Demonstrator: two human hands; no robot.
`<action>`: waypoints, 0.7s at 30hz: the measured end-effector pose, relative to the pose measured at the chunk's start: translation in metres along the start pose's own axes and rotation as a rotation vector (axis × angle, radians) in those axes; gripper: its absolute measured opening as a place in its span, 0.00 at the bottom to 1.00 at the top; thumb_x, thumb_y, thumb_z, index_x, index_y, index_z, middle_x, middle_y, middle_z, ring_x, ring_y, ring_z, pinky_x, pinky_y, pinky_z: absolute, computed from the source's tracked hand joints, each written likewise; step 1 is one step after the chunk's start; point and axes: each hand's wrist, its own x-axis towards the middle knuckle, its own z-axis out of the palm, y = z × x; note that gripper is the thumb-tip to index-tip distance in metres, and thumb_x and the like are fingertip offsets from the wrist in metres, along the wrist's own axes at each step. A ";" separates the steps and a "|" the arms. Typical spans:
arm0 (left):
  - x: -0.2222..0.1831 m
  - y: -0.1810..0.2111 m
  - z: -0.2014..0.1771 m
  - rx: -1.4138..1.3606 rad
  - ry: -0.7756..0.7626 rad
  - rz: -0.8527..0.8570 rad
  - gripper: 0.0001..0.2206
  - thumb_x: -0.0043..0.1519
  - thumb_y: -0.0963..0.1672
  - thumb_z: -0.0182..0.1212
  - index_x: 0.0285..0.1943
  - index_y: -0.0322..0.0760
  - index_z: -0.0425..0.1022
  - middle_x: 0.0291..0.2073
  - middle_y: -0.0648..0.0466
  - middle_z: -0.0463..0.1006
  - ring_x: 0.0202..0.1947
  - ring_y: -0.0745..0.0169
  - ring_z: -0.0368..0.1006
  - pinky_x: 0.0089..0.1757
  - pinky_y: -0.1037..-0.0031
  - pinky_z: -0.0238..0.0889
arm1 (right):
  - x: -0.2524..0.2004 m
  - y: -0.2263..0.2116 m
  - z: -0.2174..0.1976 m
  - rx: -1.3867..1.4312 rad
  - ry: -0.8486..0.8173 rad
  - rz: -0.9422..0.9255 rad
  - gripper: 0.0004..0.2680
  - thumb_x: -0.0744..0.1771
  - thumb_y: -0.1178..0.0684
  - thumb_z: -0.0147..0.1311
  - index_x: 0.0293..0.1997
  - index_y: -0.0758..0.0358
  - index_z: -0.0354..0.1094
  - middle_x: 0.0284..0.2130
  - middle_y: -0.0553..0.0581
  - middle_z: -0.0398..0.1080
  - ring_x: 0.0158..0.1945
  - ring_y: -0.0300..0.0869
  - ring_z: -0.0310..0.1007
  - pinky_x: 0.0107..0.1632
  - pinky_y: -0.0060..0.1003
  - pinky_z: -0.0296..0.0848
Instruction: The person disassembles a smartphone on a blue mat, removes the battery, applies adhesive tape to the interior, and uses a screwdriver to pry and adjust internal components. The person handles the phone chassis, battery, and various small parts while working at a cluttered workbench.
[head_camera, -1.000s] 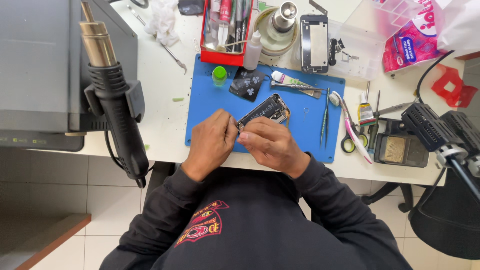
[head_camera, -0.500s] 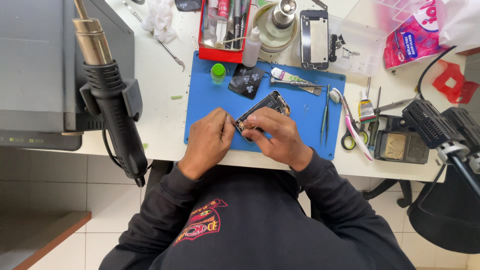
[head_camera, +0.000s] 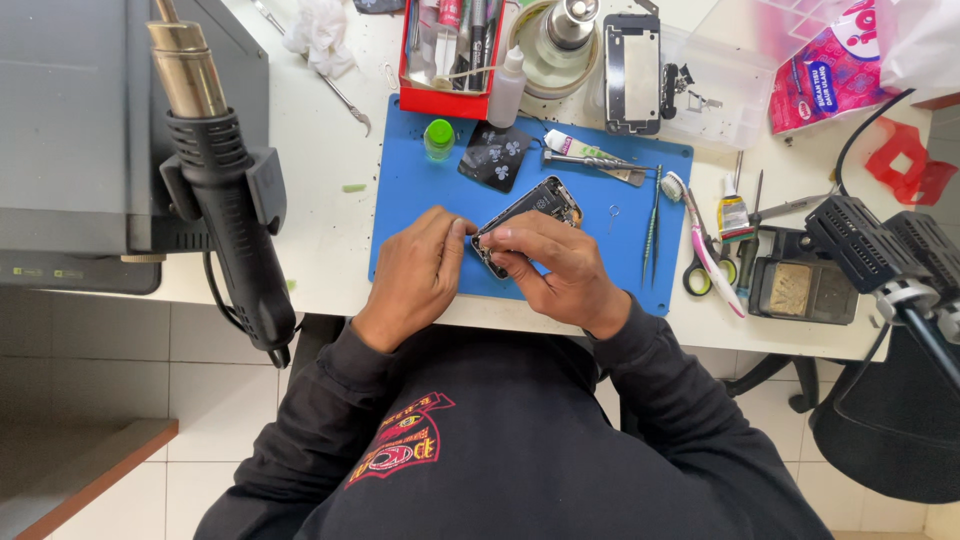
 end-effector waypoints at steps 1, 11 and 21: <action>0.000 -0.001 0.000 0.000 0.001 0.002 0.18 0.83 0.47 0.42 0.50 0.42 0.82 0.33 0.50 0.78 0.31 0.41 0.80 0.31 0.58 0.72 | 0.002 -0.002 0.001 -0.001 0.000 -0.002 0.14 0.69 0.72 0.64 0.62 0.72 0.75 0.43 0.71 0.82 0.40 0.62 0.83 0.40 0.55 0.83; 0.000 -0.004 0.002 -0.022 0.020 0.031 0.16 0.83 0.48 0.45 0.52 0.41 0.81 0.33 0.49 0.75 0.34 0.37 0.80 0.33 0.56 0.73 | -0.009 0.008 -0.001 0.006 -0.009 -0.023 0.15 0.69 0.71 0.65 0.64 0.72 0.75 0.45 0.73 0.80 0.42 0.62 0.82 0.40 0.56 0.82; -0.002 -0.007 0.000 0.004 -0.015 0.050 0.12 0.80 0.44 0.49 0.55 0.40 0.81 0.34 0.50 0.76 0.34 0.40 0.81 0.34 0.57 0.74 | -0.008 0.011 0.000 0.027 0.006 -0.021 0.14 0.68 0.71 0.65 0.61 0.75 0.76 0.38 0.70 0.78 0.37 0.61 0.78 0.38 0.55 0.80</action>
